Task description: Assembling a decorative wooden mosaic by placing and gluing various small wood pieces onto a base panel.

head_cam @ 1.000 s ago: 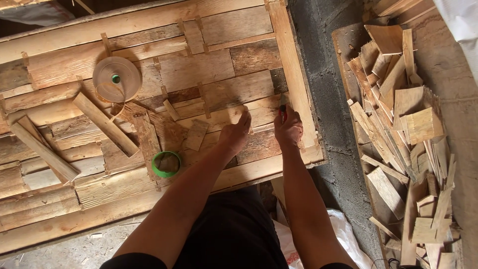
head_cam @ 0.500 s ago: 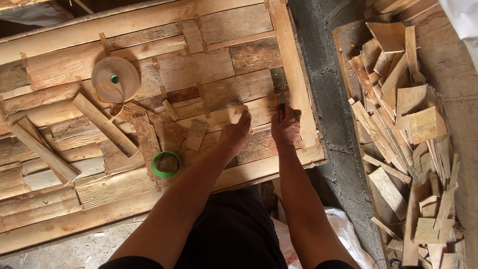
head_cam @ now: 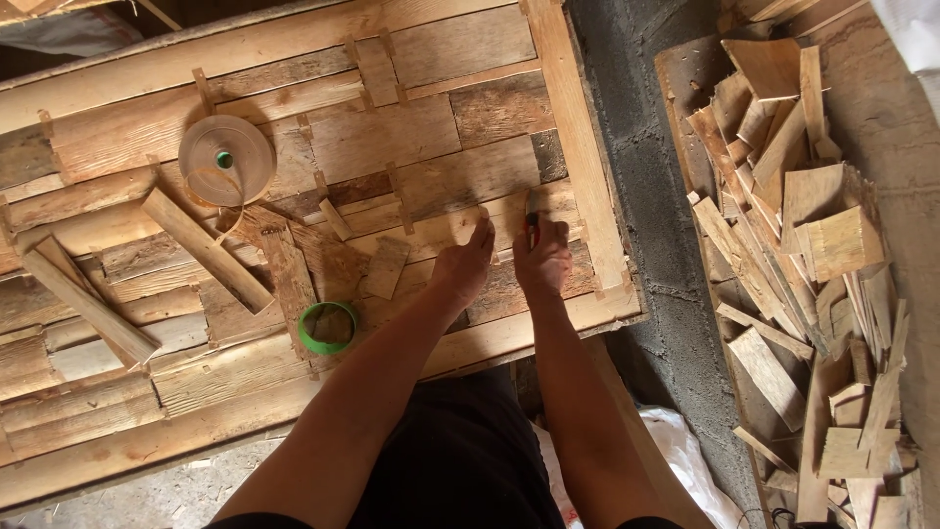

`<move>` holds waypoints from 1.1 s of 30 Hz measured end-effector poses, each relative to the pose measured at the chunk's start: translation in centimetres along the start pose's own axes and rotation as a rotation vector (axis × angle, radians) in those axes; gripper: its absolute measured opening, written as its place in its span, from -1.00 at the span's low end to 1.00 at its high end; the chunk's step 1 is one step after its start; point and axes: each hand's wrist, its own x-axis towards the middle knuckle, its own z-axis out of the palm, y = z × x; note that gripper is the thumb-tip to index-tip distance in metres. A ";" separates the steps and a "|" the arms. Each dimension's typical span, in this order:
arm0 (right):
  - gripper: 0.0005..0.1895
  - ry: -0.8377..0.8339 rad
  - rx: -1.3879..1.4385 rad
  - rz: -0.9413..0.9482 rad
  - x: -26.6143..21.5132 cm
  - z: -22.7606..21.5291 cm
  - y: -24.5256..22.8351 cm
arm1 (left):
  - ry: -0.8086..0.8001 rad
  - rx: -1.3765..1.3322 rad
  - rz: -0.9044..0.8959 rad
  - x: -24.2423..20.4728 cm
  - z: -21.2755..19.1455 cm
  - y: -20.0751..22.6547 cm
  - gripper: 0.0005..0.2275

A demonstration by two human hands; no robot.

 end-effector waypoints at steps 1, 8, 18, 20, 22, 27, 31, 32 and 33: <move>-0.54 -0.001 -0.001 -0.001 0.1 0.6 0.7 | 0.000 -0.001 -0.001 0.2 0.3 -0.1 -0.27; -0.58 0.039 0.008 -0.044 -0.3 0.1 -0.1 | 0.010 0.000 -0.009 -0.1 -0.3 0.0 -0.28; -0.56 -0.001 0.132 -0.068 -0.6 -0.4 -0.3 | 0.081 -0.056 -0.005 0.6 1.7 -0.5 -0.28; -0.60 -0.024 0.145 -0.071 -1.0 -1.5 -1.3 | 0.066 -0.033 -0.007 0.6 1.5 -0.4 -0.28; -0.64 -0.048 0.158 -0.078 -1.1 -1.8 -1.6 | 0.053 -0.009 -0.013 0.5 1.5 -0.4 -0.28; -0.62 -0.086 0.320 -0.132 0.1 -0.3 1.1 | 0.055 -0.033 0.001 0.4 1.6 -0.6 -0.26; -0.65 -0.277 0.235 0.002 2.2 -4.5 -1.2 | -0.003 -0.044 -0.034 0.3 0.8 -0.3 -0.23; -0.64 -0.225 0.145 -0.172 2.8 -5.1 -1.3 | -0.025 -0.063 -0.043 0.1 0.7 -0.3 -0.22; -0.63 -0.171 0.056 -0.346 3.4 -5.7 -1.5 | -0.047 -0.081 -0.050 0.1 0.5 -0.2 -0.21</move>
